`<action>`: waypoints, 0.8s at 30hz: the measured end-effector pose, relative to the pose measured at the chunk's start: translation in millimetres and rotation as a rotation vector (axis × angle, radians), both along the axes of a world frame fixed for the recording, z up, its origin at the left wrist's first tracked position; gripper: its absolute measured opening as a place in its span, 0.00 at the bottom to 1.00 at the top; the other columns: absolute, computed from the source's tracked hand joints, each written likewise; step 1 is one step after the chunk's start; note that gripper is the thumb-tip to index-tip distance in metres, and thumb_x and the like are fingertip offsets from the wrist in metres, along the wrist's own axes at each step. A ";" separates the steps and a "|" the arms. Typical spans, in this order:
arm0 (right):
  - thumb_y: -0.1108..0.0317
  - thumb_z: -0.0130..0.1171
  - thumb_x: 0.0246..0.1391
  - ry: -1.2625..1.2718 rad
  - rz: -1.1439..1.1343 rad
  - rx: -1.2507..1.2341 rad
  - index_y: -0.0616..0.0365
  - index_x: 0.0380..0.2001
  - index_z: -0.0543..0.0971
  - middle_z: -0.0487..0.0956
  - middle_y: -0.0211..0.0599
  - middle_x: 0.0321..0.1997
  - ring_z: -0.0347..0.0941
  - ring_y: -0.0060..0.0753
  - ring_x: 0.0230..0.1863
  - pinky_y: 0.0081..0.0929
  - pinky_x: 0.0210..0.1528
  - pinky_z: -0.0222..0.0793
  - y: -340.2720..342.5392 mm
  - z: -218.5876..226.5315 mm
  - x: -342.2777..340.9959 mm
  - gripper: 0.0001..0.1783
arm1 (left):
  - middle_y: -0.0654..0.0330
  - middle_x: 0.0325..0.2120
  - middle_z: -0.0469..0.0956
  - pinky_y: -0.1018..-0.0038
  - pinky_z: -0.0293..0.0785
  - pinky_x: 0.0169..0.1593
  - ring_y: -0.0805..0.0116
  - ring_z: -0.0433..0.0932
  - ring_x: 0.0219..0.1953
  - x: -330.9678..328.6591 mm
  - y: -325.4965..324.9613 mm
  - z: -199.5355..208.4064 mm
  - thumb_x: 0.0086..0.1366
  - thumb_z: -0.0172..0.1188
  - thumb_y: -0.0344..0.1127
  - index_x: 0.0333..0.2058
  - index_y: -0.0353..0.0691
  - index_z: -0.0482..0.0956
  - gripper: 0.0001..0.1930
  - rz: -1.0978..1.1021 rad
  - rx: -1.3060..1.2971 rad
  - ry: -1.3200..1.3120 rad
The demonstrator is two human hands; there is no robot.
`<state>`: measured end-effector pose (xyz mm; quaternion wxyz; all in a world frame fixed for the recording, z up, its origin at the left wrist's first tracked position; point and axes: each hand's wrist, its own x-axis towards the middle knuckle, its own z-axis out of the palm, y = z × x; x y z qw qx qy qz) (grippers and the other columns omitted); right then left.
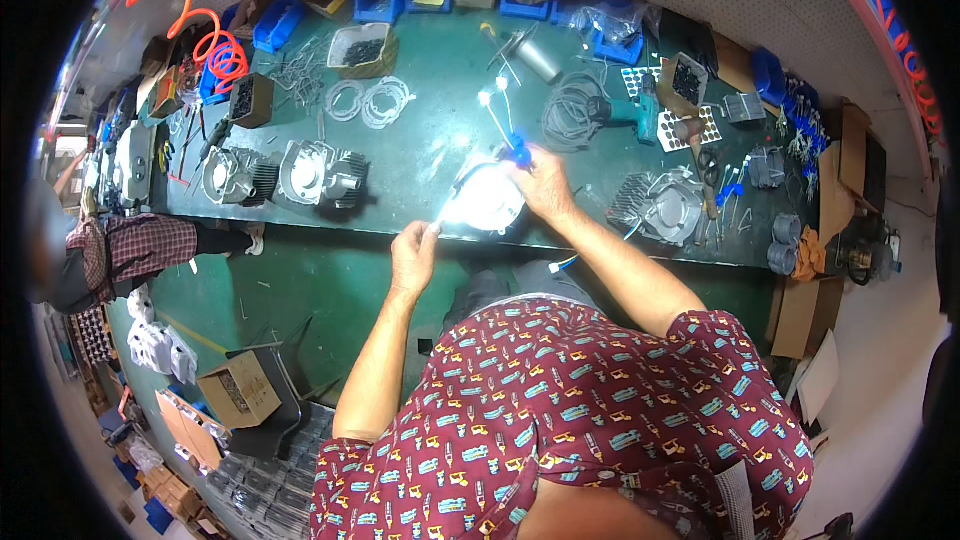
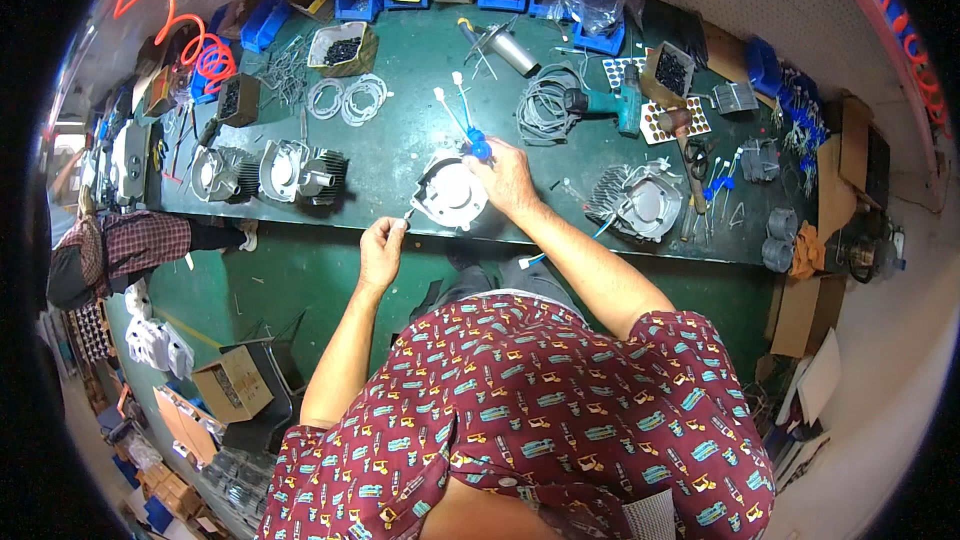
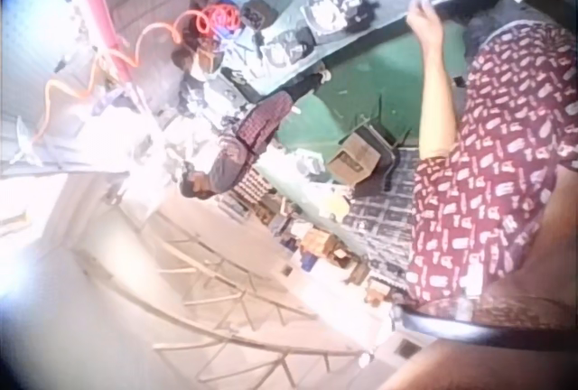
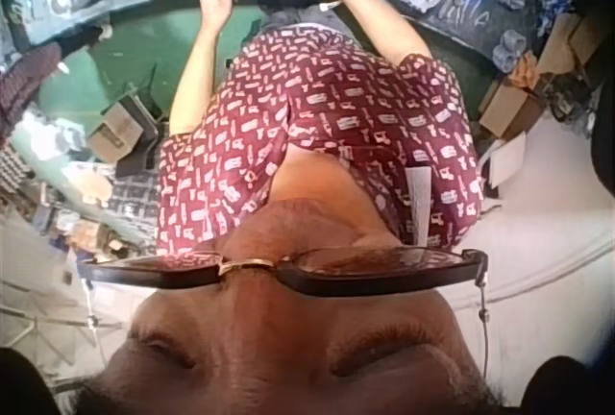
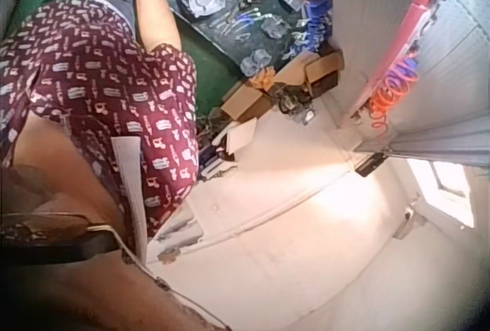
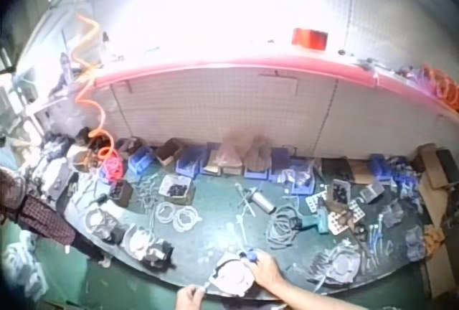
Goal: The person assembles small electronic components on a workbench. They use a power drill to fasten parts, then connect wires to a circular component and secure them with pliers. The person handles multiple similar units sequentially.
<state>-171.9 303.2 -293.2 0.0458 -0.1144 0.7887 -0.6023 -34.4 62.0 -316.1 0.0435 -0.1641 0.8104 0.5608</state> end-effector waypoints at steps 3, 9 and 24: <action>0.70 0.66 0.51 0.039 -0.011 0.030 0.67 0.38 0.82 0.83 0.49 0.39 0.81 0.43 0.39 0.34 0.43 0.75 -2.0 3.1 2.4 0.13 | 0.68 0.23 0.73 0.76 0.72 0.33 0.79 0.69 0.27 -0.6 -0.1 -13.2 0.73 0.57 0.38 0.31 0.31 0.78 0.15 -0.043 0.054 -0.035; 0.69 0.66 0.52 0.027 0.001 0.000 0.67 0.38 0.82 0.83 0.47 0.38 0.81 0.41 0.38 0.34 0.42 0.75 -1.5 1.1 2.6 0.13 | 0.70 0.20 0.70 0.77 0.75 0.31 0.81 0.67 0.22 -8.5 0.2 -25.9 0.74 0.56 0.41 0.30 0.35 0.79 0.17 -0.060 0.172 -0.183; 0.69 0.66 0.52 0.023 0.013 0.017 0.68 0.40 0.82 0.83 0.48 0.38 0.81 0.42 0.38 0.34 0.43 0.75 2.2 1.3 3.4 0.14 | 0.71 0.16 0.70 0.82 0.56 0.18 0.82 0.62 0.14 -36.2 -5.7 9.0 0.74 0.56 0.46 0.32 0.42 0.78 0.15 -0.190 0.463 -0.517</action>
